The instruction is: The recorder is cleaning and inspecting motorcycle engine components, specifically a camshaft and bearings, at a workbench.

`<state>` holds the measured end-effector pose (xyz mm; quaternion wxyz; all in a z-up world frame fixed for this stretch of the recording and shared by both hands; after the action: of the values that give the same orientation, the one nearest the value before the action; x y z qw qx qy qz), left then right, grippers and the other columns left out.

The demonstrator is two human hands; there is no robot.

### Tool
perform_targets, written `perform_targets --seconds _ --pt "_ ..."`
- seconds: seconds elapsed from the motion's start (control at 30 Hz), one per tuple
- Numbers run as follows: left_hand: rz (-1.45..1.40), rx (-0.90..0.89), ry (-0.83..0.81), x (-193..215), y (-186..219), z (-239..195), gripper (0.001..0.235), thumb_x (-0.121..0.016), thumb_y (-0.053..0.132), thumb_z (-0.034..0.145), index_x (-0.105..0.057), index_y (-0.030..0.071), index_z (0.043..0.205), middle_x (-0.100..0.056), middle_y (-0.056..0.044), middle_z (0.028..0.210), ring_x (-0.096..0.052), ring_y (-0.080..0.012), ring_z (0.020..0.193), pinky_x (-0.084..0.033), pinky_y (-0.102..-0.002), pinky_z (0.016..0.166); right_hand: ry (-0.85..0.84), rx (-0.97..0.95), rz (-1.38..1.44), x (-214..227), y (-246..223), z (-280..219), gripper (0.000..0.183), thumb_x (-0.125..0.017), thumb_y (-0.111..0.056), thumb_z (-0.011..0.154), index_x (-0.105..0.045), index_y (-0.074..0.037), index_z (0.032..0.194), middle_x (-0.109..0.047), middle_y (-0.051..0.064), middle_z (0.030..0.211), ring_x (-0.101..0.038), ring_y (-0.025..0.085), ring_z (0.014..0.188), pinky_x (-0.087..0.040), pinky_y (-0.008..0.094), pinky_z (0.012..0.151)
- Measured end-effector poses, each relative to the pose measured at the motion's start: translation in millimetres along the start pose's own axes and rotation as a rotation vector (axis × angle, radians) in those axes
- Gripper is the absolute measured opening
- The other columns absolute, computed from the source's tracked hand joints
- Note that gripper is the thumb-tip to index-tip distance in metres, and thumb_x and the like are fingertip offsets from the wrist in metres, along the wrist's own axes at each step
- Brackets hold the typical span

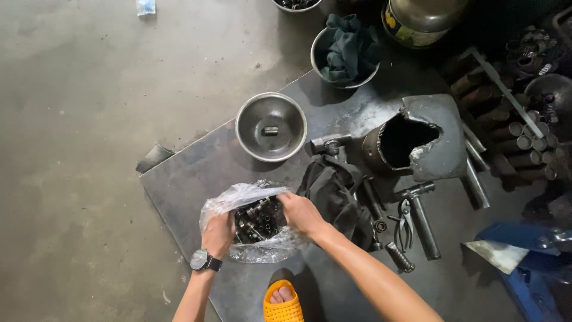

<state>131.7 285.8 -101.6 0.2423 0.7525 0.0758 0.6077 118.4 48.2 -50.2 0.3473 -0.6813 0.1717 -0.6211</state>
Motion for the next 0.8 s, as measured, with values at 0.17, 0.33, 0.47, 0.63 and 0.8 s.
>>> perform_targets --seconds 0.17,0.33,0.47,0.63,0.8 --pt "-0.130 -0.164 -0.020 36 62 -19 0.027 -0.072 0.015 0.086 -0.066 0.008 0.112 -0.069 -0.018 0.100 -0.067 -0.0415 0.088 -0.052 -0.052 0.078 -0.215 0.141 -0.132 -7 -60 -35 0.011 -0.070 -0.009 0.077 -0.066 -0.003 0.085 -0.066 0.016 0.091 -0.065 0.036 0.092 -0.054 0.046 0.079" --pt "-0.050 -0.301 -0.084 20 70 -35 0.059 -0.079 0.012 0.067 -0.062 0.010 0.124 -0.060 -0.019 0.118 -0.060 -0.0439 0.107 -0.050 -0.051 0.088 -0.514 0.213 -0.138 -71 -50 -97 0.017 -0.073 -0.019 0.081 -0.068 -0.004 0.084 -0.067 0.016 0.090 -0.065 0.036 0.091 -0.052 0.048 0.076" --pt "0.145 -0.254 -0.279 -10 48 -43 0.067 -0.062 -0.004 0.077 -0.054 0.015 0.141 -0.056 -0.014 0.140 -0.058 -0.0385 0.115 -0.050 -0.046 0.096 -0.493 0.151 -0.084 -67 -43 -90 0.015 -0.071 -0.019 0.085 -0.068 -0.005 0.087 -0.067 0.015 0.087 -0.067 0.037 0.087 -0.054 0.050 0.073" --pt "0.274 -0.470 -0.240 -56 16 -46 0.069 -0.061 0.001 0.074 -0.050 0.008 0.142 -0.056 -0.017 0.138 -0.057 -0.0400 0.119 -0.046 -0.049 0.099 -0.313 0.082 -0.050 -28 -38 -64 0.013 -0.069 -0.018 0.087 -0.067 -0.005 0.087 -0.067 0.015 0.087 -0.068 0.038 0.085 -0.055 0.050 0.073" --pt "0.327 -0.136 -0.633 -55 14 -49 0.063 -0.066 0.024 0.092 -0.041 0.009 0.148 -0.054 -0.016 0.139 -0.055 -0.0346 0.127 -0.044 -0.045 0.108 -0.298 0.210 -0.158 4 -33 -41 0.012 -0.067 -0.016 0.085 -0.066 -0.004 0.089 -0.068 0.015 0.088 -0.069 0.036 0.087 -0.055 0.048 0.074"
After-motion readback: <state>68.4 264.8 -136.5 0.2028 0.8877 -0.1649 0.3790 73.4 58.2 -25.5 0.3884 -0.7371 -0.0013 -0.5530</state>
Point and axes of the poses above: each hand's wrist, its own z-axis towards the middle knuckle, its own x-axis out of the back of the hand, y = z × x, the point moved 8 cm from there along z, towards the middle knuckle
